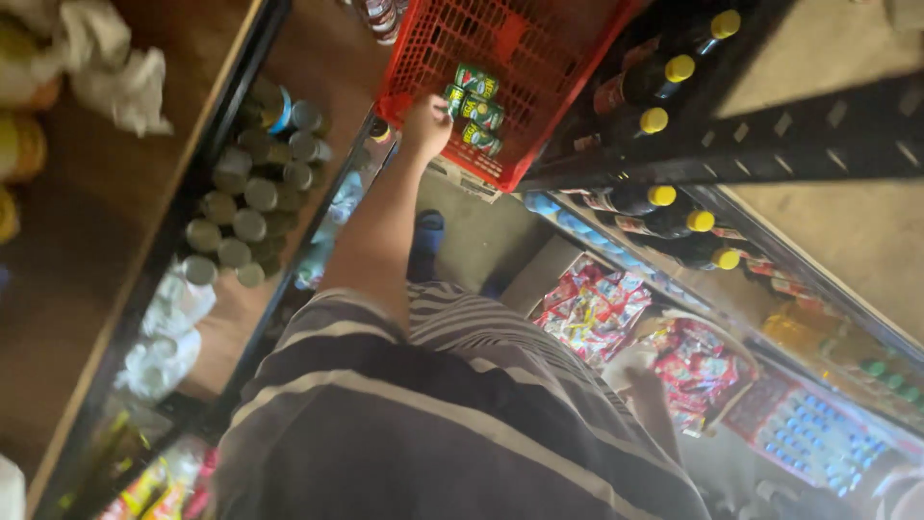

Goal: Cleaning canned goods with a cloth and organizing them onto store shelves.

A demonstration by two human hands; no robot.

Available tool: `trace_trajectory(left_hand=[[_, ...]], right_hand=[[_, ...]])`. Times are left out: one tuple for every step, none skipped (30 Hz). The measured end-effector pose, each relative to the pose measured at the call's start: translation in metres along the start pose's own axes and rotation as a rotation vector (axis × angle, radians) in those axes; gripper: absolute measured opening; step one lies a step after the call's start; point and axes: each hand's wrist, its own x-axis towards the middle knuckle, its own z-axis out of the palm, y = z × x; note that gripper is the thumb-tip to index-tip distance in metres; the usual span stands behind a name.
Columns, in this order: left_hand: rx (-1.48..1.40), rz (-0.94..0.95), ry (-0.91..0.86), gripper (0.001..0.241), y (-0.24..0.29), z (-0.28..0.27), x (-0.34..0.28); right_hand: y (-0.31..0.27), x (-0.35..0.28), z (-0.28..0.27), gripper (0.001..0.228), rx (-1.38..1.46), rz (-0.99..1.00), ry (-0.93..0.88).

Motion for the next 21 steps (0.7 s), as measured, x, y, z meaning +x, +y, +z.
trace_trajectory(left_hand=[[0.108,-0.172,-0.081,0.036,-0.007,0.008,0.011],[0.219,-0.337,-0.164,0.055,-0.015,0.014,0.025],[0.222,-0.329,-0.182,0.055,-0.024,0.028,0.024],[0.185,-0.336,-0.169,0.064,-0.031,0.043,0.026],[0.147,-0.343,-0.158,0.075,-0.037,0.057,0.028],[0.148,-0.324,-0.171,0.075,-0.042,0.066,0.027],[0.19,-0.377,-0.264,0.073,-0.046,0.074,0.025],[0.233,-0.421,-0.356,0.072,-0.05,0.083,0.028],[0.237,-0.394,-0.368,0.072,-0.05,0.08,0.028],[0.392,-0.401,-0.431,0.074,-0.051,0.076,0.031],[0.55,-0.406,-0.489,0.079,-0.051,0.072,0.033],[0.553,-0.37,-0.5,0.079,-0.046,0.062,0.034],[0.476,-0.483,-0.431,0.08,-0.041,0.052,0.034],[0.394,-0.598,-0.362,0.083,-0.036,0.042,0.033],[0.395,-0.567,-0.377,0.083,-0.035,0.037,0.036],[0.403,-0.577,-0.347,0.084,-0.035,0.033,0.038],[0.41,-0.586,-0.318,0.084,-0.034,0.028,0.041],[0.409,-0.556,-0.332,0.084,-0.032,0.019,0.038],[0.32,-0.444,-0.113,0.069,-0.03,0.01,0.036],[0.222,-0.332,0.103,0.054,-0.029,0.0,0.033],[0.214,-0.307,0.088,0.054,-0.035,-0.002,0.031]], right_hand=[[-0.006,-0.019,0.001,0.047,0.03,0.012,0.03],[-0.013,-0.036,0.005,0.04,0.063,0.023,0.059],[0.015,-0.037,0.009,0.04,0.074,0.039,0.063],[0.042,-0.037,0.014,0.037,0.281,-0.116,-0.052],[0.069,-0.038,0.019,0.038,0.486,-0.275,-0.164],[0.06,-0.058,0.032,0.038,0.505,-0.271,-0.151],[0.05,-0.077,0.044,0.028,0.463,-0.158,-0.047],[0.039,-0.095,0.058,0.03,0.427,-0.047,0.056],[0.04,-0.107,0.061,0.03,0.452,-0.043,0.07],[0.042,-0.12,0.068,0.026,-0.316,-0.212,0.021],[0.045,-0.133,0.076,0.042,-1.089,-0.357,-0.033],[0.063,-0.146,0.081,0.042,-1.062,-0.338,-0.016],[0.082,-0.159,0.088,0.045,-0.848,-0.199,0.018],[0.102,-0.172,0.092,0.049,-0.633,-0.067,0.052],[0.095,-0.166,0.101,0.049,-0.607,-0.051,0.068],[0.089,-0.161,0.109,0.057,-0.292,0.128,0.11],[0.084,-0.155,0.115,0.068,0.029,0.299,0.152],[0.085,-0.151,0.118,0.068,0.055,0.31,0.168],[0.087,-0.147,0.121,0.065,0.004,0.227,-0.005],[0.089,-0.143,0.122,0.065,-0.049,0.139,-0.175],[0.085,-0.134,0.136,0.065,-0.024,0.146,-0.159]])
